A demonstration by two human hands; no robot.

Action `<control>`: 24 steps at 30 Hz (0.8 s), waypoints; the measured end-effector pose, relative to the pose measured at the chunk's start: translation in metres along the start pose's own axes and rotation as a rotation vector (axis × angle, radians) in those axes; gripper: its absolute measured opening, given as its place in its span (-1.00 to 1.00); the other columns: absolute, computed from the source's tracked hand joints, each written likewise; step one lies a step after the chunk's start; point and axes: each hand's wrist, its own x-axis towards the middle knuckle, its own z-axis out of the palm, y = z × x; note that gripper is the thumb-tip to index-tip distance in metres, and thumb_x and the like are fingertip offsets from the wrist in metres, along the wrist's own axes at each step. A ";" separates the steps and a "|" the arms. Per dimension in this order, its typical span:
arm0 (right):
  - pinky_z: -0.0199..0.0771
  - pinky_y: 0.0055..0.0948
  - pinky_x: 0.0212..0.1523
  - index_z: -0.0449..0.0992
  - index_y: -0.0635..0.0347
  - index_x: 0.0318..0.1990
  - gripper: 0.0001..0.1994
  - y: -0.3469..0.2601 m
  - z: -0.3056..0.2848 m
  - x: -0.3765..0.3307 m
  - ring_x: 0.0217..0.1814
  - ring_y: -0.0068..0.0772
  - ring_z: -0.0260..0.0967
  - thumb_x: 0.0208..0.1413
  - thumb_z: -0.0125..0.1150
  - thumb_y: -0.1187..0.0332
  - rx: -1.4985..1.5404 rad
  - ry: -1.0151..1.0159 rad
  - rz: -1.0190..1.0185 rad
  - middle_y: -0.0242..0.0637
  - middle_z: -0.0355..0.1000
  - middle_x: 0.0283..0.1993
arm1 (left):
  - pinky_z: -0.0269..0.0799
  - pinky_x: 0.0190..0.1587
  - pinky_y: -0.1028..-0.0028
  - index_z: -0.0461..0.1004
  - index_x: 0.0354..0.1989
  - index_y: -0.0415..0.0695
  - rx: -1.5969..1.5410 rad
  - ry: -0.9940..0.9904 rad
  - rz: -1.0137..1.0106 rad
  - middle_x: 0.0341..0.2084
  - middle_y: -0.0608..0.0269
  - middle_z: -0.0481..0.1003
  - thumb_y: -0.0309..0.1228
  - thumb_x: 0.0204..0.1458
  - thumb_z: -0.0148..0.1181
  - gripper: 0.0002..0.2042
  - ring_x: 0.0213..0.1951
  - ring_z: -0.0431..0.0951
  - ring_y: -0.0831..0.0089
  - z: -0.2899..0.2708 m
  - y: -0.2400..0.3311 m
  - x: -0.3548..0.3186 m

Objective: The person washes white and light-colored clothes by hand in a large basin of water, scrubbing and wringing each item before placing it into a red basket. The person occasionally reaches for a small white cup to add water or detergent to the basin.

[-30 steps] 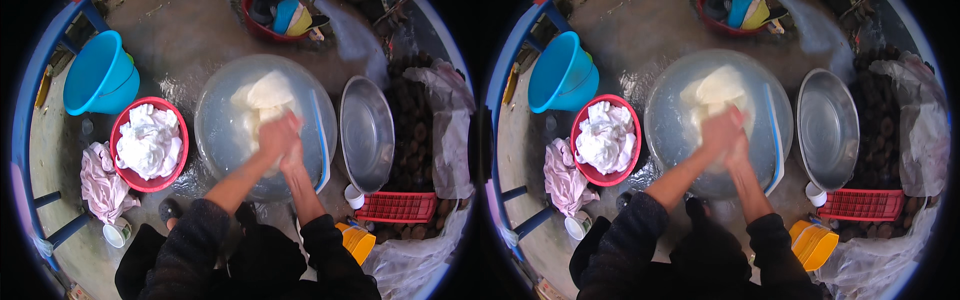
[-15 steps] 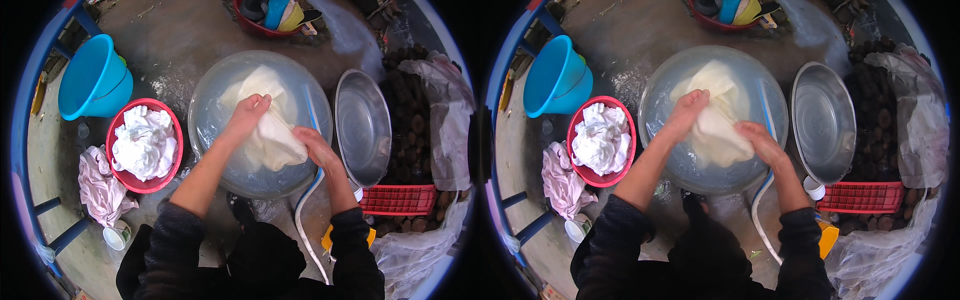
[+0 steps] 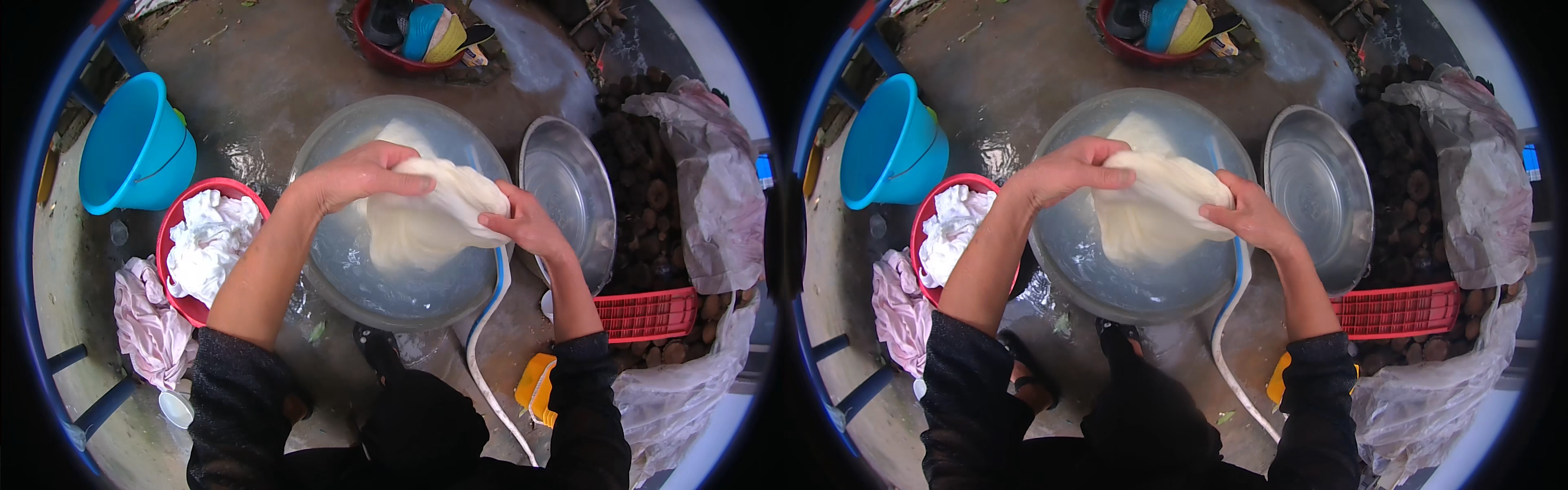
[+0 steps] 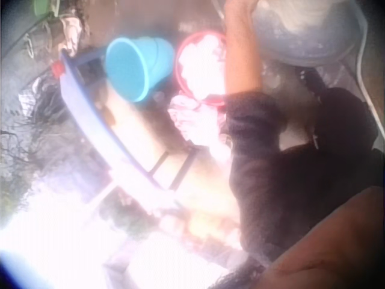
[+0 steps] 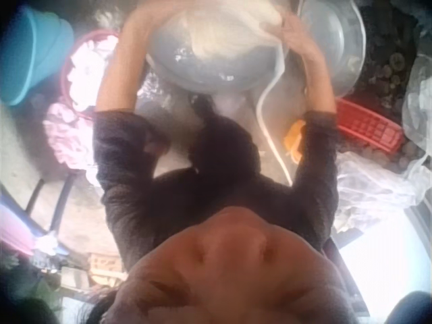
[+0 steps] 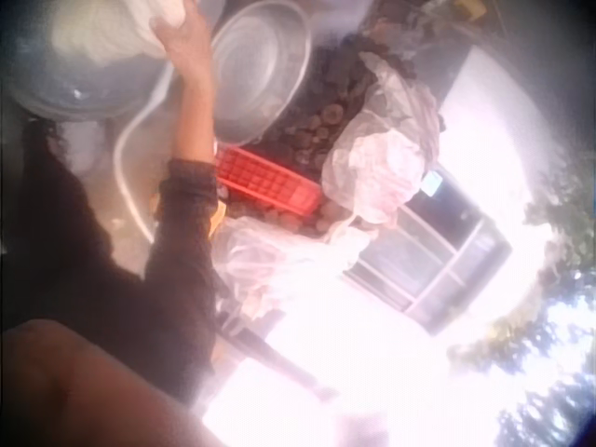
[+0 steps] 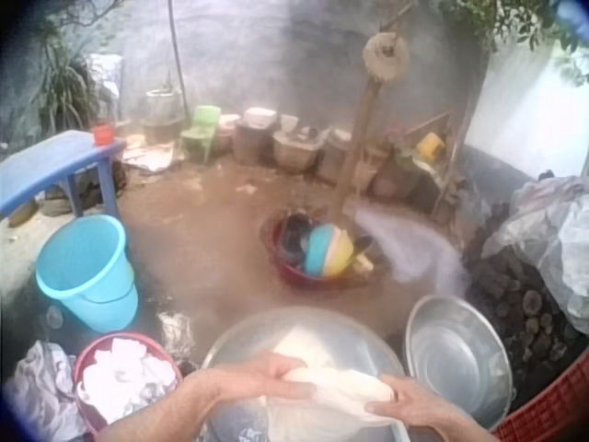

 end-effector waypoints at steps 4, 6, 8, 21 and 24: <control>0.40 -0.52 -0.05 0.48 0.36 -0.05 -0.62 -0.006 0.008 -0.001 -0.13 -0.51 0.44 -0.07 0.29 0.44 0.186 0.048 -0.025 -0.27 0.52 -0.17 | 0.32 -0.12 0.54 0.52 -0.20 -0.22 0.254 0.162 -0.174 -0.30 0.41 0.52 -0.12 0.20 0.08 -0.65 -0.20 0.43 0.61 -0.004 0.000 0.002; 0.42 -0.49 -0.01 0.46 0.40 -0.01 -0.59 0.004 0.007 -0.005 -0.09 -0.44 0.47 -0.08 0.25 0.47 0.487 0.041 -0.090 -0.19 0.52 -0.11 | 0.34 -0.13 0.48 0.50 -0.20 -0.22 0.360 0.064 -0.130 -0.33 0.35 0.52 -0.22 0.14 0.15 -0.72 -0.23 0.45 0.53 -0.004 -0.003 0.003; 0.44 -0.39 0.07 0.36 0.43 0.09 -0.51 0.007 0.002 -0.005 0.01 -0.31 0.47 -0.08 0.19 0.51 0.750 -0.060 -0.072 -0.10 0.48 0.00 | 0.34 -0.14 0.47 0.49 -0.23 -0.22 0.431 0.072 -0.038 -0.35 0.34 0.51 -0.29 0.08 0.21 -0.76 -0.24 0.46 0.52 0.001 -0.004 0.000; 0.40 -0.48 0.07 0.40 0.30 0.08 -0.59 0.024 0.014 -0.006 0.00 -0.51 0.44 0.11 0.25 0.31 0.608 -0.128 -0.020 -0.24 0.49 -0.05 | 0.41 -0.12 0.52 0.42 -0.15 -0.23 -0.281 0.144 -0.069 -0.26 0.29 0.51 -0.33 0.07 0.25 -0.73 -0.22 0.50 0.57 -0.004 -0.019 -0.005; 0.42 -0.42 0.08 0.41 0.27 0.03 -0.70 0.022 0.019 -0.001 0.04 -0.44 0.44 0.23 0.09 0.31 0.858 -0.076 -0.087 -0.23 0.48 -0.01 | 0.40 -0.14 0.50 0.43 -0.14 -0.22 -0.065 0.242 -0.043 -0.26 0.26 0.53 -0.26 0.11 0.22 -0.71 -0.22 0.49 0.57 -0.005 -0.033 0.002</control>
